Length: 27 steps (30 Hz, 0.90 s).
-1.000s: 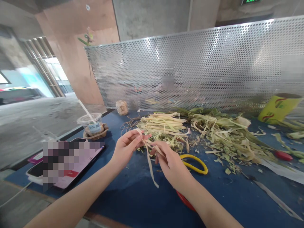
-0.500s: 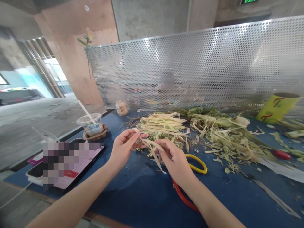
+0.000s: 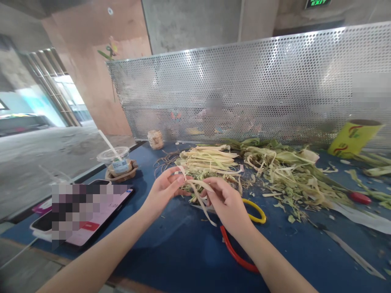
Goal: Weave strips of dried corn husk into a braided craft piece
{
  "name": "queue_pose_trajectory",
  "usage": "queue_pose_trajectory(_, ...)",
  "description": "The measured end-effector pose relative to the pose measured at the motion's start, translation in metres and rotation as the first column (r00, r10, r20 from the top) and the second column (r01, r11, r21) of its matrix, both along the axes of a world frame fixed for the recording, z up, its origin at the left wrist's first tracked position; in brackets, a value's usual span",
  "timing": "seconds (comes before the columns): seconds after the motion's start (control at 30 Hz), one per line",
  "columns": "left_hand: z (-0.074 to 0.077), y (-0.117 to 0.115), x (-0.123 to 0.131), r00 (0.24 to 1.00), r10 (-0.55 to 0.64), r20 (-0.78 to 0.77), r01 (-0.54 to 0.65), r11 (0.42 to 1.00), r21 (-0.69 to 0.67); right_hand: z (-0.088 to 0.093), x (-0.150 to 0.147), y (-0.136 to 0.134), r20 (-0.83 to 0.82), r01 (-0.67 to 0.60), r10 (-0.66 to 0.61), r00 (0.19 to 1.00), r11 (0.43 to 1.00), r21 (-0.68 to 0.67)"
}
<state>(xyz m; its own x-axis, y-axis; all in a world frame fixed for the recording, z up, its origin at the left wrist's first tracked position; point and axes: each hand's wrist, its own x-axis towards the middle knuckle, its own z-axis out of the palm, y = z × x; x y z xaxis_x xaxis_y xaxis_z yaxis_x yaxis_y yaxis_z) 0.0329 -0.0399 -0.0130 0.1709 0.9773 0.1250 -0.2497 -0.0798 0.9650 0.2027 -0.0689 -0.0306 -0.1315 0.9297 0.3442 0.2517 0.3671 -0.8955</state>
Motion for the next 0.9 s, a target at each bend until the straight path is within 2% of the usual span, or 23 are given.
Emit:
queue_pose_trajectory(0.13,-0.006,-0.001,0.001,0.993,-0.084,-0.078,0.083,0.997,-0.006,0.001,-0.002,-0.004,0.181,-0.038,0.025,0.983,0.997,0.07)
queue_pose_trajectory(0.23,-0.008,0.0,0.0,0.984,-0.125,-0.125,0.128,0.992,0.014,0.002,0.0,-0.004,0.232,0.016,-0.058,0.971,0.984,0.178)
queue_pose_trajectory(0.33,-0.007,0.0,0.0,0.98,-0.147,-0.135,0.15,0.989,0.012,0.003,0.007,-0.001,0.298,0.051,-0.158,0.941,0.941,0.336)
queue_pose_trajectory(0.43,-0.004,0.0,0.001,0.981,-0.156,-0.119,0.154,0.988,-0.032,0.006,0.02,0.003,0.494,-0.041,-0.254,0.831,0.859,0.51)
queue_pose_trajectory(0.57,-0.001,-0.004,0.003,0.98,-0.197,-0.023,0.192,0.972,-0.137,0.014,0.037,0.007,0.657,-0.117,-0.461,0.596,0.76,0.639)
queue_pose_trajectory(0.63,-0.001,-0.005,0.003,0.971,-0.237,0.023,0.237,0.954,-0.185,0.016,0.042,0.007,0.683,-0.147,-0.526,0.506,0.728,0.67)
queue_pose_trajectory(0.7,-0.001,-0.006,0.003,0.954,-0.295,0.048,0.298,0.929,-0.22,0.016,0.044,0.007,0.682,-0.155,-0.564,0.465,0.707,0.69)
queue_pose_trajectory(0.8,0.0,-0.006,0.001,0.931,-0.36,0.067,0.364,0.892,-0.269,0.012,0.044,0.005,0.61,-0.082,-0.638,0.47,0.657,0.75)
queue_pose_trajectory(0.9,0.001,-0.007,0.0,0.92,-0.388,0.064,0.389,0.873,-0.294,0.008,0.044,0.004,0.452,0.035,-0.737,0.503,0.54,0.841)
